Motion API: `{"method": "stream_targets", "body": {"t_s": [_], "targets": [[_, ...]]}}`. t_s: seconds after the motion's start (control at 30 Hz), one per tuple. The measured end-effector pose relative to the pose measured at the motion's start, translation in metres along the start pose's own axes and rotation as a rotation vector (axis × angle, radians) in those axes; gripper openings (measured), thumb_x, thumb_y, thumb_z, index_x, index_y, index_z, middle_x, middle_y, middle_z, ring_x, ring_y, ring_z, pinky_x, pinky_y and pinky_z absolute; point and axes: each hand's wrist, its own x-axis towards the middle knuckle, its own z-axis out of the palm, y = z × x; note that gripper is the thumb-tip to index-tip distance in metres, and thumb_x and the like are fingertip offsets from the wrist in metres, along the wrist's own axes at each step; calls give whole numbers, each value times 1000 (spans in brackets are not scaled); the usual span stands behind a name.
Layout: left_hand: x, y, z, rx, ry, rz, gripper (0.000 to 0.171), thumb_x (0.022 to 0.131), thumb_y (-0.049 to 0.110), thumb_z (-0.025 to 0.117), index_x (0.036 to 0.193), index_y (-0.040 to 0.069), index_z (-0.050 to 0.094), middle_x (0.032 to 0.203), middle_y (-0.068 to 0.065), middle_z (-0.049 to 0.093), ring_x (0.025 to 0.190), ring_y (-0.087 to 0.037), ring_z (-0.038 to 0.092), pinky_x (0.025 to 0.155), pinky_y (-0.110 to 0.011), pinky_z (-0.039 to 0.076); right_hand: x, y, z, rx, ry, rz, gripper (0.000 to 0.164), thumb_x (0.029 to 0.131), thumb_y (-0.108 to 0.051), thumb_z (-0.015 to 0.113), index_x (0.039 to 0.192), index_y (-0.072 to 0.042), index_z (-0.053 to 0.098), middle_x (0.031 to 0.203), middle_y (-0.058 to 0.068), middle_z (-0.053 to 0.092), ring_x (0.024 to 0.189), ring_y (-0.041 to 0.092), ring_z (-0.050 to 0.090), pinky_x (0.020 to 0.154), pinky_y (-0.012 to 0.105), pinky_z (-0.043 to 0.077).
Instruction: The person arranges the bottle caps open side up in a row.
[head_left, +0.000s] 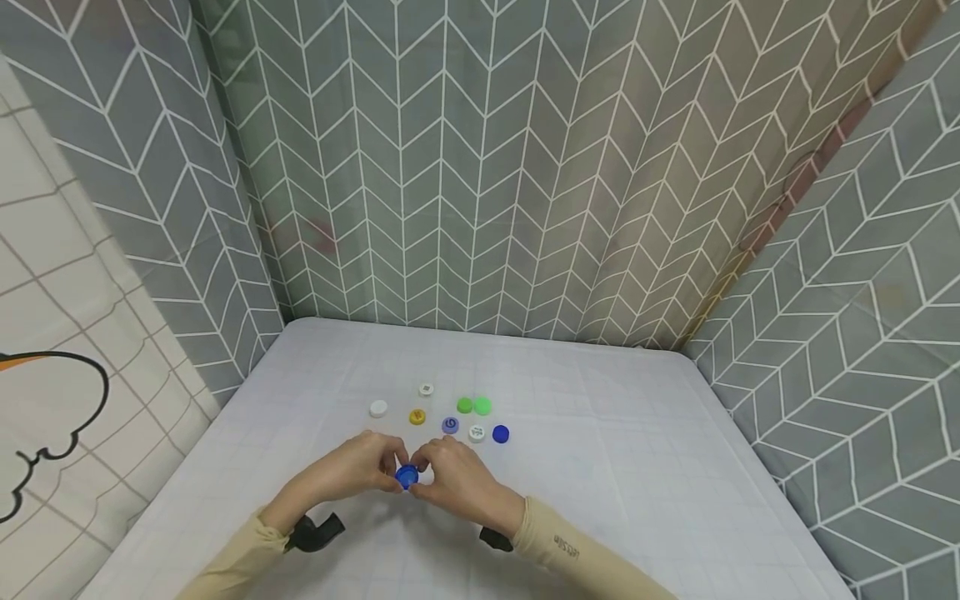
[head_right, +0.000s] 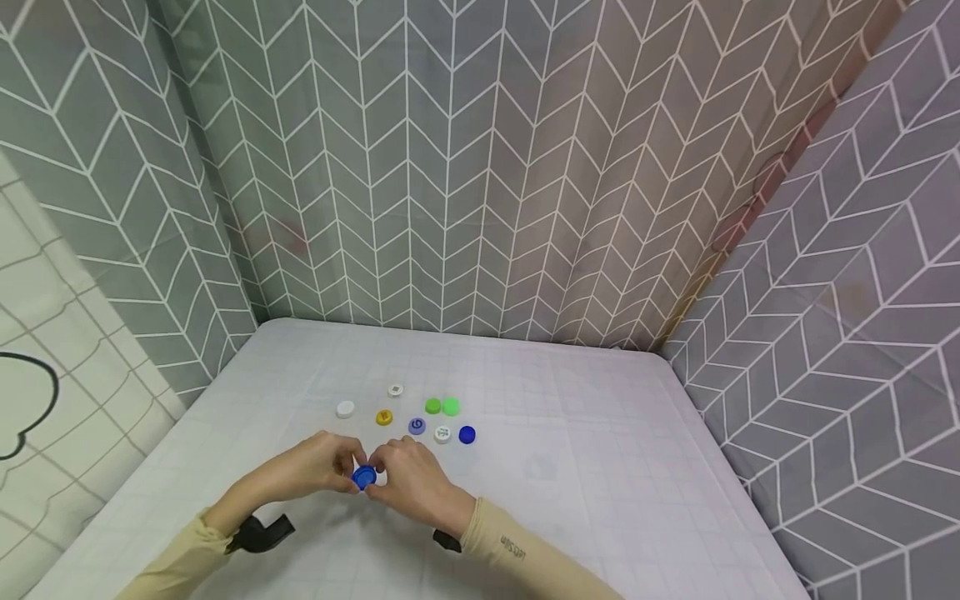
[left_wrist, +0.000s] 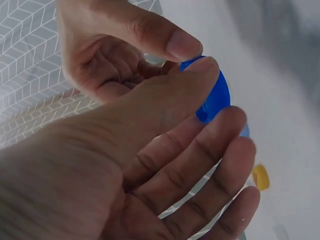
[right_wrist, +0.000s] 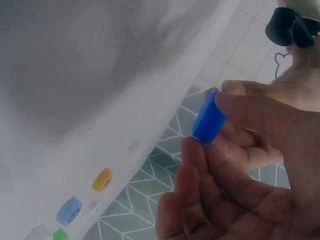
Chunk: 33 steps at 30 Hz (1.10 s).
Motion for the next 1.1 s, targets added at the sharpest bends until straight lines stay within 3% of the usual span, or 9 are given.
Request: {"method": "stream_targets", "body": {"t_s": [0.23, 0.53, 1.1], "targets": [[5, 0, 16, 10, -29, 13, 20, 71, 12, 82, 84, 13, 66, 67, 11, 59, 61, -2, 51, 55, -20, 44, -8, 4, 7, -45, -40, 6, 22, 76, -24, 79, 95, -14, 75, 81, -9, 69, 69, -1, 48, 61, 12, 35], [12, -6, 29, 4, -58, 52, 22, 68, 8, 84, 80, 11, 65, 65, 11, 56, 59, 0, 49, 55, -19, 43, -10, 9, 15, -79, -124, 42, 25, 73, -24, 82, 96, -16, 74, 83, -11, 70, 71, -1, 51, 66, 15, 40], [18, -7, 43, -14, -80, 0, 23, 67, 6, 83, 82, 9, 65, 69, 7, 60, 60, -3, 52, 57, -20, 45, -12, 16, 22, -34, -175, 45, 23, 73, -19, 82, 93, -12, 73, 78, -9, 67, 67, 0, 45, 62, 14, 38]]}}
